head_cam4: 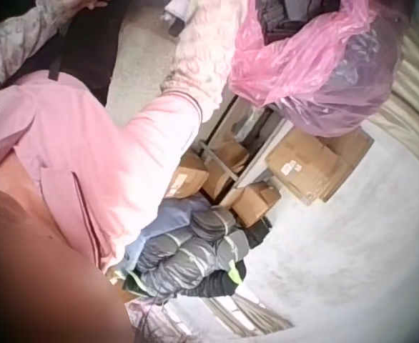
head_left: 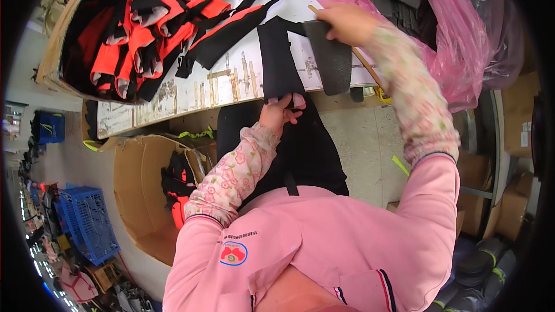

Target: Inserting foam padding into life vest fabric sleeves using a wooden rod to push the foam into place.

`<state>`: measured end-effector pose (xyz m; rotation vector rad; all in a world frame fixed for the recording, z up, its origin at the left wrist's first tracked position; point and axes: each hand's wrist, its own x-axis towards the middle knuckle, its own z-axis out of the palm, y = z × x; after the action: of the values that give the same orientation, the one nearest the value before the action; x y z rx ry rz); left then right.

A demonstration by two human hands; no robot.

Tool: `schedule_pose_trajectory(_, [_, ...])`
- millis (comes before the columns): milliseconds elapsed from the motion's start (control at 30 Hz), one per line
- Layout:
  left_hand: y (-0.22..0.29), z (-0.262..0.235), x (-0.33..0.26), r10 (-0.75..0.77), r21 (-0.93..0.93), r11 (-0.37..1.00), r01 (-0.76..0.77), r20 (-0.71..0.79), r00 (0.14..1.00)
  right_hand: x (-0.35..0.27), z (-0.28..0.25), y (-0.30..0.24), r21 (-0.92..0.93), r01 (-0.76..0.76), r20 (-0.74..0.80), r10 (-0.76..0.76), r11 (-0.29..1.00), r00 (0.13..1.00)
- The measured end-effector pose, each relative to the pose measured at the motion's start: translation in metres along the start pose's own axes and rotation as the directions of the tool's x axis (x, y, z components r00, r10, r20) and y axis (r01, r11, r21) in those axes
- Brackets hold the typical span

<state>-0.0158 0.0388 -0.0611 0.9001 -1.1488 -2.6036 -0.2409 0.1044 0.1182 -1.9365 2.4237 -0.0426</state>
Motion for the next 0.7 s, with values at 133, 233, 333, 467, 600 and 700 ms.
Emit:
schedule_pose_trajectory(133, [0.017,0.014,-0.009,0.054,-0.016,0.998,-0.053,0.041,0.998,-0.096,-0.072,-0.045,0.337,0.048,-0.186,0.017,0.940,0.982])
schedule_pose_trajectory(233, [0.029,0.026,-0.013,0.063,-0.026,0.998,-0.061,0.059,0.996,-0.144,-0.079,-0.081,0.359,0.139,-0.374,0.006,0.923,0.928])
schedule_pose_trajectory(333, [0.027,0.029,-0.005,0.057,-0.027,0.998,-0.057,0.011,0.998,-0.162,-0.085,-0.107,0.279,0.226,-0.408,-0.098,0.933,0.908])
schedule_pose_trajectory(467, [0.023,0.039,-0.005,0.098,-0.117,0.988,-0.099,-0.014,0.995,-0.157,-0.070,-0.124,0.199,0.251,-0.410,-0.153,0.947,0.899])
schedule_pose_trajectory(600, [0.012,0.038,0.007,0.142,-0.100,0.985,-0.138,0.037,0.989,-0.152,-0.038,-0.130,0.027,0.259,-0.480,-0.215,0.966,0.851])
schedule_pose_trajectory(700, [0.003,0.027,0.017,0.203,-0.129,0.975,-0.180,0.199,0.959,-0.140,-0.005,-0.144,-0.077,0.224,-0.447,-0.235,0.971,0.863])
